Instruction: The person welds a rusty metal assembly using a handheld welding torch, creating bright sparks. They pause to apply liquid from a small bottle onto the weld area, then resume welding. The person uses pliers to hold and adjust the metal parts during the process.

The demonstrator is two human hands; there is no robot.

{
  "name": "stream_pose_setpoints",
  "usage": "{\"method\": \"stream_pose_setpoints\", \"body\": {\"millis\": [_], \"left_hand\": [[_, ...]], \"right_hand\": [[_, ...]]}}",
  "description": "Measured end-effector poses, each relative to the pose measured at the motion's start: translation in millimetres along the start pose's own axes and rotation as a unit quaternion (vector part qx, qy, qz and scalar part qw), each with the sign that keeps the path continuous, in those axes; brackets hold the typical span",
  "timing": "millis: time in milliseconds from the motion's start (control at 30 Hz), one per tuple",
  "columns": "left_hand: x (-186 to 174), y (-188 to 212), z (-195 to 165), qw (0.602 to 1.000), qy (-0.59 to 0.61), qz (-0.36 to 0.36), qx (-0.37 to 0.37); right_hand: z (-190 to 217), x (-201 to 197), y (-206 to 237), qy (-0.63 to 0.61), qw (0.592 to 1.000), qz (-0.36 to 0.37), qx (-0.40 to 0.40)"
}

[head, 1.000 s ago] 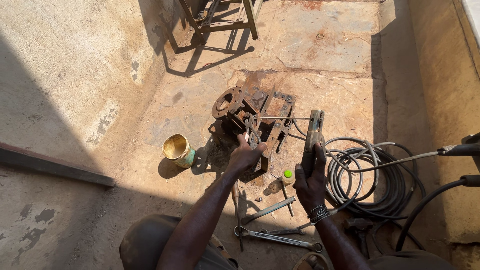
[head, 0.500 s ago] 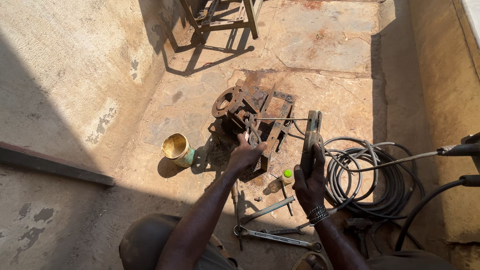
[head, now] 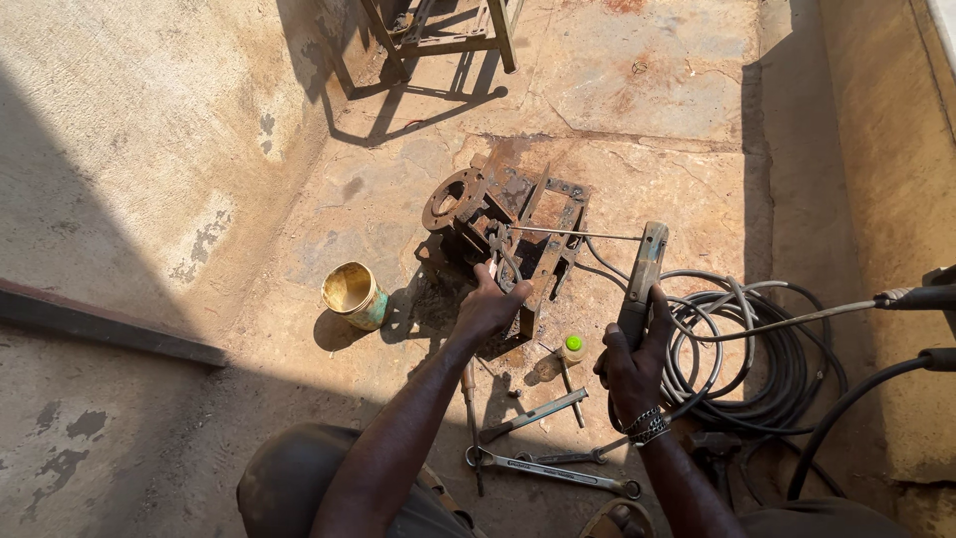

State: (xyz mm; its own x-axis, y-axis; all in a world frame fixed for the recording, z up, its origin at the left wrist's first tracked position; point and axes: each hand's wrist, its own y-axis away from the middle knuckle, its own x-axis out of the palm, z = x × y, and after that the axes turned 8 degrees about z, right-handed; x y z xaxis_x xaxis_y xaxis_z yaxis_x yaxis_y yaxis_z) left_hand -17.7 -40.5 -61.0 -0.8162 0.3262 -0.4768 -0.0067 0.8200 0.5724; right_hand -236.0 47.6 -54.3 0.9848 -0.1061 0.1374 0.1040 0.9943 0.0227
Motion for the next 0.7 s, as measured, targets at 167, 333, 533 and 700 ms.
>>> {"method": "stream_pose_setpoints", "body": {"millis": [167, 333, 533, 700], "left_hand": [[-0.2, 3.1, -3.5, 1.000, 0.006, 0.004, -0.006], [-0.6, 4.0, -1.6, 1.000, -0.002, -0.002, 0.005], [-4.6, 7.5, -7.8, 1.000, 0.001, 0.012, -0.023], [-5.5, 8.1, -7.0, 1.000, -0.005, 0.001, 0.007]], "right_hand": [[-3.4, 5.1, 4.3, 0.019, 0.997, 0.016, -0.077], [-7.2, 5.7, 3.8, 0.009, 0.997, 0.009, -0.076], [-0.3, 1.8, 3.2, 0.026, 0.999, 0.009, -0.041], [-1.5, -0.7, 3.7, 0.007, 0.999, 0.020, -0.033]]}}
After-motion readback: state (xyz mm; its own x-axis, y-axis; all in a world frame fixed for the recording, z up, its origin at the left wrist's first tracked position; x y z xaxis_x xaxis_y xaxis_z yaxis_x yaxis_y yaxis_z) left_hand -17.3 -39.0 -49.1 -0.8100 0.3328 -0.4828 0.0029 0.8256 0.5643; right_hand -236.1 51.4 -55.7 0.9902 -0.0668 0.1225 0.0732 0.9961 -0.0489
